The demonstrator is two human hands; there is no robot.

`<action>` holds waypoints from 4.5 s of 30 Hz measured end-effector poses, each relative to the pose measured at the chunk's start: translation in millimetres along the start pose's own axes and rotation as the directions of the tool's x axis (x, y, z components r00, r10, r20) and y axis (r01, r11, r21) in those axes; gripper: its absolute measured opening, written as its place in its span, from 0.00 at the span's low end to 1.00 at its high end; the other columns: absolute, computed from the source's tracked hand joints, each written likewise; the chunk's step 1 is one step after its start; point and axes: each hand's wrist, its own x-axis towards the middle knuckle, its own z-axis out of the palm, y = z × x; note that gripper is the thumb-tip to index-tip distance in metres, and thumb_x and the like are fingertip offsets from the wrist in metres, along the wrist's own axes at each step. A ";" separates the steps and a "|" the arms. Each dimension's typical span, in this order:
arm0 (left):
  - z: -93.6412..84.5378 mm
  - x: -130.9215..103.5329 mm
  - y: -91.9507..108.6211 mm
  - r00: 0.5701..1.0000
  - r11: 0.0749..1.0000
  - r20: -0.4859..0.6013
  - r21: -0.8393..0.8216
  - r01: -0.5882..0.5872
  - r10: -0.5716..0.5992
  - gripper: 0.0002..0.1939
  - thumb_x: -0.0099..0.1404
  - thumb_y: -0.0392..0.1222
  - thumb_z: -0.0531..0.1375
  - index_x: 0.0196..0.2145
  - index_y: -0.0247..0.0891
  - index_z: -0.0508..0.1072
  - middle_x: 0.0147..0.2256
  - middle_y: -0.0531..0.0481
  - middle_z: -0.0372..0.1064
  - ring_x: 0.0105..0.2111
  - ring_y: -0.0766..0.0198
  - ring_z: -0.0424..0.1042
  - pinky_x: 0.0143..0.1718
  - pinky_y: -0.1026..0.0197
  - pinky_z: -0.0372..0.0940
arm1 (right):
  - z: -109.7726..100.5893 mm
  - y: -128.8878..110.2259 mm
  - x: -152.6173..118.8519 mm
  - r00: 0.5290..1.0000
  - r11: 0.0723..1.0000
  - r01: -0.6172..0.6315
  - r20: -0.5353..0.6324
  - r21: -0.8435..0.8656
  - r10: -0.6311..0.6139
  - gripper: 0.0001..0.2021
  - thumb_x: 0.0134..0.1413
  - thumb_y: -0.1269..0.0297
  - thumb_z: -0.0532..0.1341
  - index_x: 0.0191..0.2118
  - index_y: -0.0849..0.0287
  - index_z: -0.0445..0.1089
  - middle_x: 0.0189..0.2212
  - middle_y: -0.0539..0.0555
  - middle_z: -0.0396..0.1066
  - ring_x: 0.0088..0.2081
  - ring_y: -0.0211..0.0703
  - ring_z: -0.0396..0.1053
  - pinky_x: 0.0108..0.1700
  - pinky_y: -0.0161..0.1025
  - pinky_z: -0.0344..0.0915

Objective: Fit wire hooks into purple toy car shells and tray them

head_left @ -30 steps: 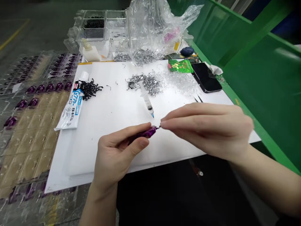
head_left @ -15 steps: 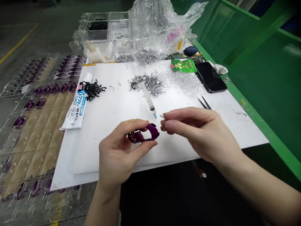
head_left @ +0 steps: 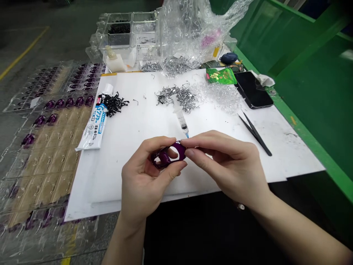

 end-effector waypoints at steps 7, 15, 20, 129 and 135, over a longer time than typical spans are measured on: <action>-2.1 -0.5 0.7 0.996 0.994 0.057 -0.083 0.074 -0.069 0.24 0.59 0.25 0.77 0.49 0.46 0.86 0.41 0.51 0.81 0.37 0.65 0.80 0.30 0.71 0.79 | -17.6 -2.8 13.3 0.980 1.000 0.014 0.197 0.011 -0.016 0.09 0.65 0.73 0.73 0.47 0.53 0.83 0.42 0.50 0.85 0.44 0.42 0.83 0.50 0.39 0.85; -2.9 -1.3 2.6 0.993 0.987 0.084 -0.133 0.094 -0.083 0.25 0.61 0.23 0.75 0.50 0.49 0.86 0.37 0.54 0.78 0.34 0.68 0.77 0.30 0.73 0.78 | -24.5 7.6 17.5 0.928 0.955 0.278 0.285 -0.107 -0.238 0.18 0.68 0.70 0.71 0.60 0.48 0.81 0.54 0.55 0.81 0.55 0.47 0.80 0.56 0.43 0.81; -3.6 -1.6 2.5 0.991 0.985 0.092 -0.127 0.113 -0.101 0.24 0.62 0.24 0.75 0.51 0.49 0.87 0.37 0.52 0.78 0.33 0.68 0.76 0.29 0.73 0.77 | -22.0 10.7 17.6 0.940 0.961 0.269 0.233 -0.059 -0.249 0.14 0.66 0.71 0.74 0.54 0.53 0.84 0.50 0.57 0.82 0.51 0.45 0.81 0.54 0.39 0.81; 0.7 3.8 1.0 0.998 0.996 0.031 0.073 0.058 -0.060 0.18 0.61 0.31 0.77 0.47 0.43 0.83 0.42 0.52 0.82 0.40 0.61 0.84 0.43 0.61 0.81 | 4.4 4.7 -2.6 0.952 0.951 -0.241 -0.144 0.193 0.270 0.09 0.58 0.72 0.77 0.40 0.49 0.87 0.36 0.48 0.86 0.36 0.42 0.85 0.40 0.36 0.85; -0.7 4.3 0.4 0.996 0.997 0.050 0.019 0.074 -0.075 0.19 0.62 0.28 0.77 0.47 0.45 0.83 0.40 0.55 0.82 0.40 0.65 0.83 0.44 0.65 0.80 | 5.5 1.0 -6.9 0.970 0.977 -0.157 -0.162 0.146 0.180 0.16 0.60 0.76 0.74 0.46 0.46 0.87 0.39 0.46 0.86 0.39 0.38 0.84 0.44 0.34 0.85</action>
